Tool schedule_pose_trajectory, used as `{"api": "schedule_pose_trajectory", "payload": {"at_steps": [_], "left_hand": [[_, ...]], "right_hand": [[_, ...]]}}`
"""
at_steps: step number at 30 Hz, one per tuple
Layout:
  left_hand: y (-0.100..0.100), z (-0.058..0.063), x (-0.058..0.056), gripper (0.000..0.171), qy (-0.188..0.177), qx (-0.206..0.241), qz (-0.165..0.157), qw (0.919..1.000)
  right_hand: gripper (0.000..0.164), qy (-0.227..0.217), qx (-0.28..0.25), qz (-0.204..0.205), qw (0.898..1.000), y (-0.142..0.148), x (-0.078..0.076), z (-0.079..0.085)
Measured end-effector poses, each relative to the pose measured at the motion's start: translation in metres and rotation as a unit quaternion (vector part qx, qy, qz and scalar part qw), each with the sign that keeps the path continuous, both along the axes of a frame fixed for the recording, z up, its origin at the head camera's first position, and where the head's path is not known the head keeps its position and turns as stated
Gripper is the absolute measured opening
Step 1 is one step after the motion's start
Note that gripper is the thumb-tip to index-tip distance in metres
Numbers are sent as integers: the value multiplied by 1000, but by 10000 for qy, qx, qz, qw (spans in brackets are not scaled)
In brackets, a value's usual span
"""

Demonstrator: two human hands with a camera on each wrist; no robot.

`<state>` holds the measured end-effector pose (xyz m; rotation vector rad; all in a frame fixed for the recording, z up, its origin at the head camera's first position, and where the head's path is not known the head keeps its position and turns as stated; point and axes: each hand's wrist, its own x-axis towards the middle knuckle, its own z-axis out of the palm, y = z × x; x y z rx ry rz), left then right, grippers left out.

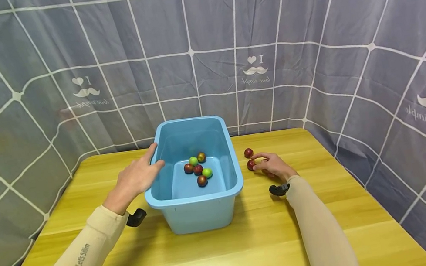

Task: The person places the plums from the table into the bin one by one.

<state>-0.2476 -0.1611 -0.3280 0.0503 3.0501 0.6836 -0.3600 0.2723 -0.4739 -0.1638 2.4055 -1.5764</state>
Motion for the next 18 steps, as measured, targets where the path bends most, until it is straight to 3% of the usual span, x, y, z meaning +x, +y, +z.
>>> {"api": "schedule_pose_trajectory", "payload": {"at_steps": [18], "left_hand": [[1, 1, -2, 74, -60, 4, 16, 10000]], "right_hand": [[47, -24, 343, -144, 9993, 1, -4, 0]]}}
